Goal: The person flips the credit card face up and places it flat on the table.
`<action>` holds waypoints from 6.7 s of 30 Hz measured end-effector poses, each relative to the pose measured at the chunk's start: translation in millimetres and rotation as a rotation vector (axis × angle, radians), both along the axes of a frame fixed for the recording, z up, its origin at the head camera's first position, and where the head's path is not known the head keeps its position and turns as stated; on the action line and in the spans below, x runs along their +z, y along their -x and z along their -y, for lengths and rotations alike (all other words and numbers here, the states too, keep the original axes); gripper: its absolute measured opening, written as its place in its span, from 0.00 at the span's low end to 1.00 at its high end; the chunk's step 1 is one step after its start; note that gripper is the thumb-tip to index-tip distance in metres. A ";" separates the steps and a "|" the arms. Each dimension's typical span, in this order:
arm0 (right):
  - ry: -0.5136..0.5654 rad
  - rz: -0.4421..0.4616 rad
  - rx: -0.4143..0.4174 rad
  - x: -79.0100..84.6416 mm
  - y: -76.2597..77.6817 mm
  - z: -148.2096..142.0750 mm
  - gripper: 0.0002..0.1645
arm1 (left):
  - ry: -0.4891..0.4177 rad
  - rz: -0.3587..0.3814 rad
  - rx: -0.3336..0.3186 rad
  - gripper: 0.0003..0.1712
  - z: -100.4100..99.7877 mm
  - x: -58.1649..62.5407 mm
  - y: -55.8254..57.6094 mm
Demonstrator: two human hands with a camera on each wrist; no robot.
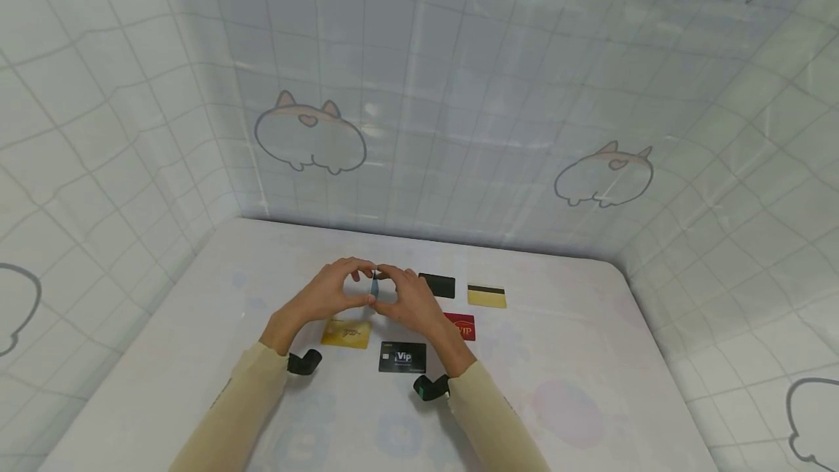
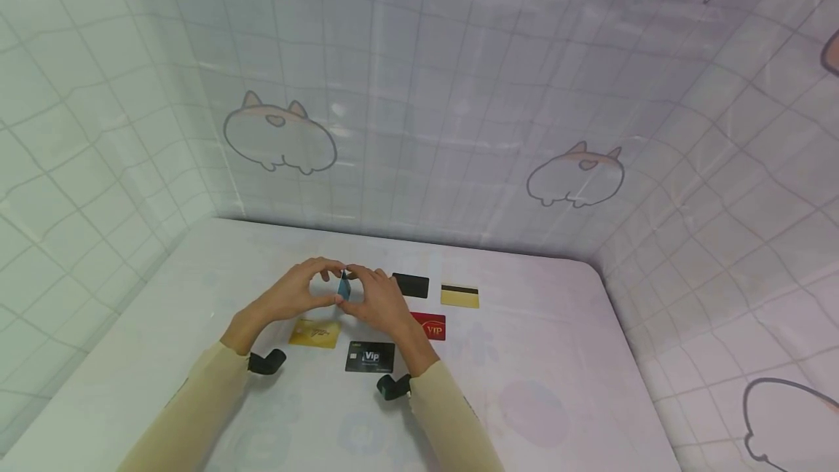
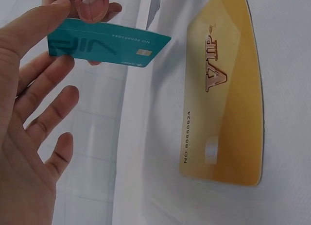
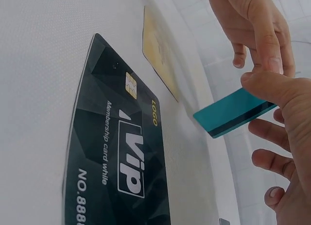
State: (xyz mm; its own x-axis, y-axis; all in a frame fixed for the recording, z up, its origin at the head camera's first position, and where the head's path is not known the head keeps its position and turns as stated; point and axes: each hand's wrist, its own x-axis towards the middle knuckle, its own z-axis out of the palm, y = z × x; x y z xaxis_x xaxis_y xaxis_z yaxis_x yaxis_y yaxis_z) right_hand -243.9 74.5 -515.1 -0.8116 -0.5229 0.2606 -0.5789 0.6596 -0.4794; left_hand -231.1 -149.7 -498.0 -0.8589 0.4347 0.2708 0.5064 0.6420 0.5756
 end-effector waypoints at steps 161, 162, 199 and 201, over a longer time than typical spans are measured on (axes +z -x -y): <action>-0.197 0.081 -0.072 -22.0 -12.7 -24.7 0.35 | 0.254 0.143 0.068 0.31 2.4 -31.7 -10.8; -0.197 0.090 -0.071 -21.9 -12.3 -24.6 0.35 | 0.253 0.143 0.066 0.31 2.4 -31.8 -10.4; -0.212 0.089 -0.080 -22.4 -13.5 -25.2 0.37 | 0.256 0.085 0.094 0.35 -2.9 -31.6 -9.8; -0.181 0.085 -0.084 -21.7 -14.1 -27.4 0.36 | 0.250 0.068 0.109 0.35 -5.1 -32.5 -8.6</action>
State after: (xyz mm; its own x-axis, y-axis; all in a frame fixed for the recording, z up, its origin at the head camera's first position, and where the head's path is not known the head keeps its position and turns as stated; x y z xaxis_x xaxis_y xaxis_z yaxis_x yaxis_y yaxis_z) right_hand -229.7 101.9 -536.9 -0.8691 -0.4849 0.0974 -0.4812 0.7836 -0.3930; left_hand -222.6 -144.6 -530.5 -0.9167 0.3849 0.1074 0.3925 0.8168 0.4229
